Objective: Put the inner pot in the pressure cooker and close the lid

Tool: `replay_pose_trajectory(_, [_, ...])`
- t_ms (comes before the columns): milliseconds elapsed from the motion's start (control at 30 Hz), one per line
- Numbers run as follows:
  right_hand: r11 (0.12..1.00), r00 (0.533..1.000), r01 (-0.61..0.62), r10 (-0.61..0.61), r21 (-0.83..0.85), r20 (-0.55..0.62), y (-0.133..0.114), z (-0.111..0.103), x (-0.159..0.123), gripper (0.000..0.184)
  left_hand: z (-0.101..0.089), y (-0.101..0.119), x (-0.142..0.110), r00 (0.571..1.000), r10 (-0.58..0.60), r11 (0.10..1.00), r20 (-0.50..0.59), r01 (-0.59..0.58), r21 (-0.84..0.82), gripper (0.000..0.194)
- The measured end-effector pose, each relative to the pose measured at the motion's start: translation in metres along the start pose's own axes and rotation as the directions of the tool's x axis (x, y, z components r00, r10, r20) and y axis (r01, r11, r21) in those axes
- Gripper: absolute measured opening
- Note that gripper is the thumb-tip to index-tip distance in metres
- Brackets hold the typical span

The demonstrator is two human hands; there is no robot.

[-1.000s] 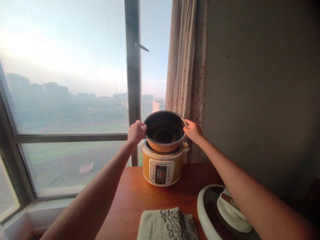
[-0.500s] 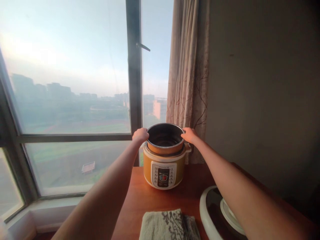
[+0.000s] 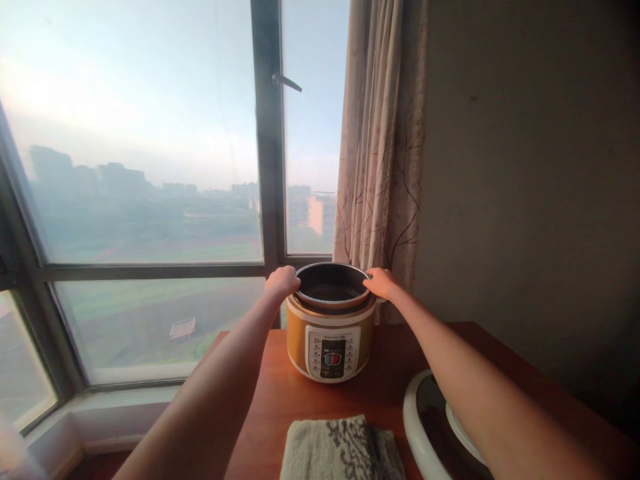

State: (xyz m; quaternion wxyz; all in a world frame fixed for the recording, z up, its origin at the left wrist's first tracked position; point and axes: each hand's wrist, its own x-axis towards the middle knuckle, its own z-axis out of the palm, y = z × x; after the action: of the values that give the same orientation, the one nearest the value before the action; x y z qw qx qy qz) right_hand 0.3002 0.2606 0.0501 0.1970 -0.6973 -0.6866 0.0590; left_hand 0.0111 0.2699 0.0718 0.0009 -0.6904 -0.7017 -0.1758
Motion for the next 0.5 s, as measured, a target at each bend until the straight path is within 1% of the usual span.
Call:
replay_pose_trajectory(100, [1.0,0.999,-0.015,0.015,-0.003,0.035,0.004,0.007,-0.002,0.029,0.002,0.0,-0.005,1.0,-0.008,1.0,0.005,0.008,0.015,0.029])
replay_pose_trajectory(233, [1.0,0.999,-0.023,0.022,0.016,0.049,0.006,0.013,-0.005,0.03,0.002,0.001,-0.013,1.0,-0.02,1.0,0.009,0.02,0.007,0.029])
replay_pose_trajectory(500, [0.995,0.995,-0.089,0.088,0.036,0.037,-0.002,0.019,-0.012,0.031,0.009,-0.002,-0.025,0.996,-0.091,0.991,0.0,0.091,-0.1,0.041])
